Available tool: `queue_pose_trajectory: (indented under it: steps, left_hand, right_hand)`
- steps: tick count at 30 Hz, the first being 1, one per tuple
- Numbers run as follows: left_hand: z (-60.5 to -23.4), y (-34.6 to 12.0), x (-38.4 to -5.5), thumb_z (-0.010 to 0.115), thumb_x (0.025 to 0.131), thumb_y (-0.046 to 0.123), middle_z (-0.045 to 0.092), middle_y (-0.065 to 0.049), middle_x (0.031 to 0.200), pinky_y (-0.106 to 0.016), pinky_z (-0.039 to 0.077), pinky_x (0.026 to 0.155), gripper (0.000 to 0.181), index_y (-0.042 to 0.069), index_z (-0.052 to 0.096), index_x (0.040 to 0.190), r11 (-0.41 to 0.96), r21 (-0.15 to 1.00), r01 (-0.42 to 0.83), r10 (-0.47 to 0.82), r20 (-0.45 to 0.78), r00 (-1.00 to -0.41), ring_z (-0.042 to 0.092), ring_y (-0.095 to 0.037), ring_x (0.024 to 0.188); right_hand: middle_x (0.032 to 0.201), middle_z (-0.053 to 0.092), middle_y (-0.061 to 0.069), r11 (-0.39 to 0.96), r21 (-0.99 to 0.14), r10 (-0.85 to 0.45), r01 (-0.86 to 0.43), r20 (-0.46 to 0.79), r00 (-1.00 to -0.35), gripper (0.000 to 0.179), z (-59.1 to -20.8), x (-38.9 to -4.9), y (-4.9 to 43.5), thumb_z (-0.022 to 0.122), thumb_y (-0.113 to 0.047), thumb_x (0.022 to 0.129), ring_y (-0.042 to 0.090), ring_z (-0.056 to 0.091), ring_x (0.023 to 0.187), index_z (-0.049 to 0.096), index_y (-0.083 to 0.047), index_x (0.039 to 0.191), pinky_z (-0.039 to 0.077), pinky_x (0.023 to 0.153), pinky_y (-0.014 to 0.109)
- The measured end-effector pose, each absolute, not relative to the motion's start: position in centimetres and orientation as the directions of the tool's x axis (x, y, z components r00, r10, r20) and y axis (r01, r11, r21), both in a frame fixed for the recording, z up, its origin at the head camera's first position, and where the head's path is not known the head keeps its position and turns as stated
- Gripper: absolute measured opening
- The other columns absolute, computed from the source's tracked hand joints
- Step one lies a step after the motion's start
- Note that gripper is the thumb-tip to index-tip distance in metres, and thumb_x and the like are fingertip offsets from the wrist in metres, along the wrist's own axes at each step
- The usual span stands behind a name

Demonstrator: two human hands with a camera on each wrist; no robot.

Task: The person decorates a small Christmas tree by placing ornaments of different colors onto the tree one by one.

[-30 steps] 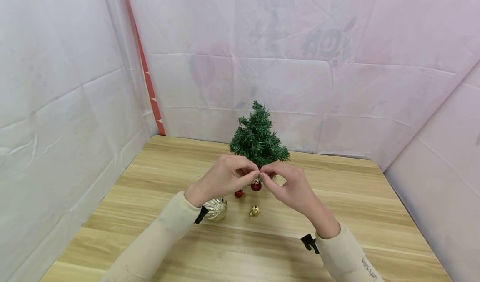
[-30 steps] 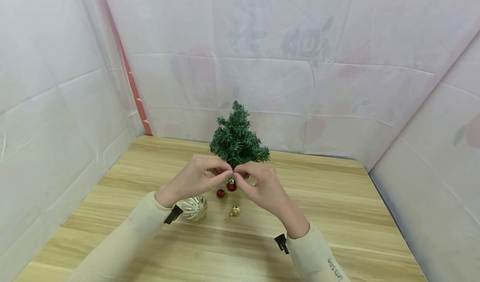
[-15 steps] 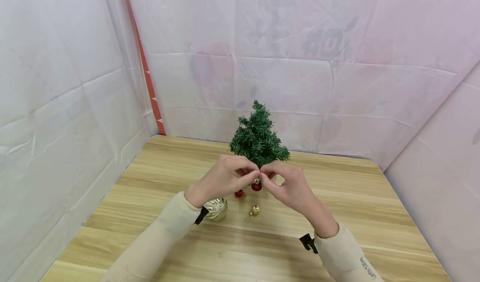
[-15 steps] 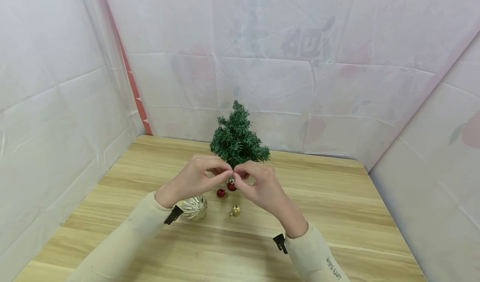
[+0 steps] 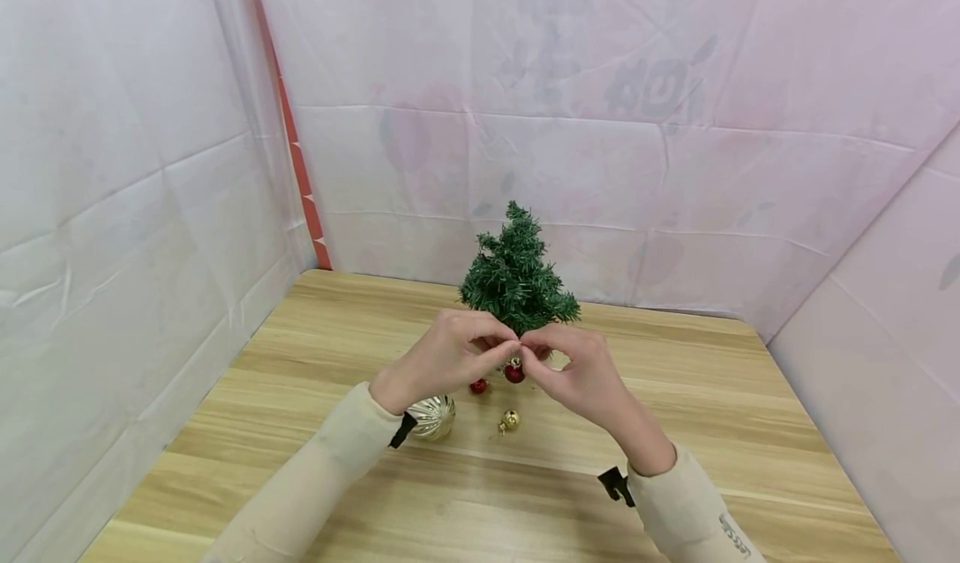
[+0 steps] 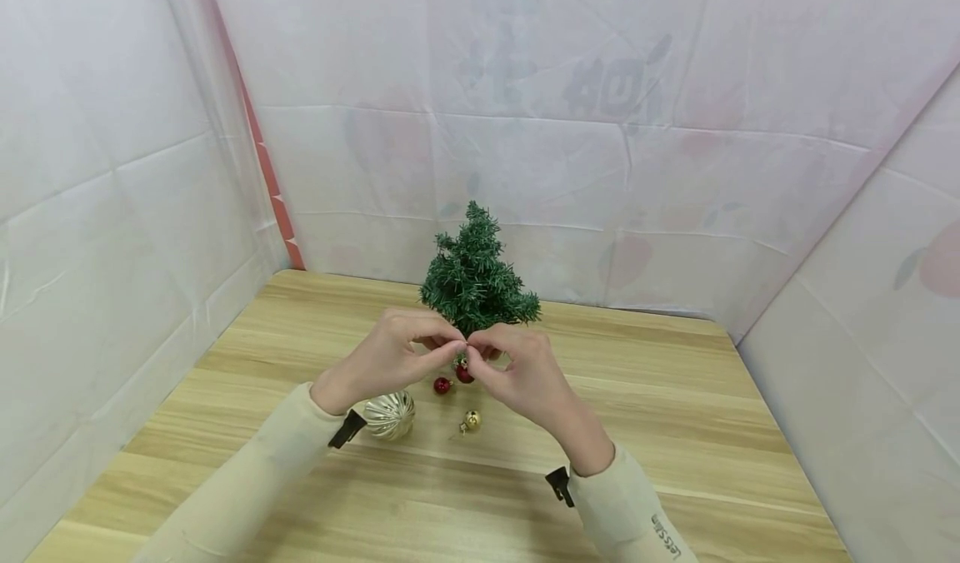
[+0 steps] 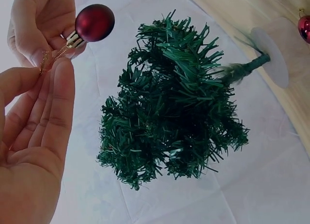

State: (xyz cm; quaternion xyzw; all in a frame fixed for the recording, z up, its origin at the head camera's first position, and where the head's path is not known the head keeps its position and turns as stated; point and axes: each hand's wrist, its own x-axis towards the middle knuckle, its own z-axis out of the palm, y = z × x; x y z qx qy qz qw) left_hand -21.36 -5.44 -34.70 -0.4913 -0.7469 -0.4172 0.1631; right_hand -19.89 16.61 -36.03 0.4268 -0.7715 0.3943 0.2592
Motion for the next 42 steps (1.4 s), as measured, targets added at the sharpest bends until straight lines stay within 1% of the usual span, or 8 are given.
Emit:
queue_pose_trajectory:
  steps: [6, 8, 14, 16, 21, 27, 34, 42]
  left_hand:
    - [-34.8, -5.6, -21.5, 0.068, 0.094, 0.010, 0.073, 0.003, 0.087, -0.013, 0.053, 0.068, 0.010, 0.008, 0.076, 0.099, 0.182, 0.461, 0.869, 0.596, 0.651, -0.470, 0.062, 0.003, 0.075]
    - [-34.9, -5.6, -21.5, 0.067, 0.094, 0.010, 0.073, 0.003, 0.087, -0.013, 0.054, 0.068, 0.010, 0.008, 0.076, 0.098, 0.183, 0.468, 0.864, 0.598, 0.645, -0.476, 0.062, 0.003, 0.075]
    - [-34.9, -5.6, -21.7, 0.066, 0.094, 0.008, 0.072, 0.002, 0.085, -0.015, 0.055, 0.068, 0.010, 0.006, 0.075, 0.097, 0.187, 0.505, 0.842, 0.603, 0.617, -0.505, 0.064, 0.002, 0.074]
    - [-34.9, -5.5, -21.8, 0.066, 0.093, 0.007, 0.072, 0.002, 0.085, -0.015, 0.055, 0.067, 0.010, 0.005, 0.075, 0.096, 0.191, 0.512, 0.838, 0.601, 0.614, -0.512, 0.064, 0.002, 0.073]
    - [-34.9, -5.3, -22.3, 0.065, 0.092, 0.005, 0.071, 0.003, 0.083, -0.018, 0.056, 0.066, 0.010, 0.005, 0.075, 0.094, 0.201, 0.542, 0.816, 0.577, 0.608, -0.545, 0.064, 0.000, 0.071]
    - [-35.0, -5.2, -23.0, 0.065, 0.094, 0.006, 0.072, 0.001, 0.084, -0.020, 0.056, 0.063, 0.011, 0.004, 0.076, 0.097, 0.221, 0.579, 0.785, 0.534, 0.601, -0.594, 0.064, -0.003, 0.069]
    - [-34.8, -5.0, -23.5, 0.065, 0.096, 0.011, 0.072, 0.002, 0.086, -0.021, 0.056, 0.065, 0.013, 0.007, 0.077, 0.101, 0.275, 0.581, 0.766, 0.513, 0.585, -0.628, 0.064, -0.001, 0.071]
    - [-34.4, -4.5, -23.8, 0.065, 0.097, 0.014, 0.073, 0.001, 0.085, -0.020, 0.055, 0.066, 0.014, 0.007, 0.076, 0.101, 0.318, 0.575, 0.754, 0.486, 0.584, -0.650, 0.064, -0.002, 0.071]
  right_hand:
    - [0.085, 0.072, -0.004, 0.321, -0.351, -0.450, -0.880, 0.761, -0.468, 0.020, -35.7, -19.8, 16.5, 0.068, 0.004, 0.086, 0.006, 0.064, 0.074, 0.075, -0.013, 0.094, 0.055, 0.064, 0.027]
    - [0.085, 0.072, -0.005, 0.329, -0.350, -0.445, -0.877, 0.762, -0.470, 0.019, -35.5, -19.8, 16.5, 0.068, 0.004, 0.086, 0.005, 0.064, 0.074, 0.074, -0.013, 0.093, 0.055, 0.064, 0.026]
    - [0.084, 0.072, 0.000, 0.368, -0.384, -0.426, -0.847, 0.740, -0.521, 0.013, -35.4, -19.7, 16.6, 0.066, 0.000, 0.089, 0.008, 0.065, 0.074, 0.074, -0.011, 0.093, 0.056, 0.066, 0.026]
    - [0.084, 0.071, 0.000, 0.379, -0.392, -0.419, -0.838, 0.735, -0.534, 0.013, -35.4, -19.8, 16.7, 0.066, 0.000, 0.090, 0.008, 0.065, 0.074, 0.073, -0.010, 0.093, 0.056, 0.066, 0.026]
    - [0.083, 0.070, -0.002, 0.395, -0.415, -0.400, -0.820, 0.725, -0.560, 0.013, -35.5, -20.2, 16.9, 0.067, 0.001, 0.090, 0.007, 0.064, 0.071, 0.073, -0.009, 0.095, 0.055, 0.060, 0.029]
    - [0.083, 0.069, -0.005, 0.443, -0.450, -0.387, -0.775, 0.684, -0.619, 0.011, -35.6, -20.8, 16.9, 0.064, -0.004, 0.094, 0.005, 0.063, 0.070, 0.072, -0.009, 0.100, 0.051, 0.058, 0.021]
    - [0.082, 0.068, -0.006, 0.481, -0.487, -0.348, -0.729, 0.657, -0.669, 0.009, -35.5, -21.5, 16.8, 0.064, -0.008, 0.096, 0.005, 0.061, 0.068, 0.071, -0.008, 0.101, 0.053, 0.060, 0.025]
    - [0.080, 0.066, -0.006, 0.500, -0.517, -0.323, -0.694, 0.633, -0.704, 0.009, -35.2, -22.0, 16.7, 0.061, -0.011, 0.098, 0.005, 0.059, 0.065, 0.070, -0.009, 0.101, 0.054, 0.060, 0.024]
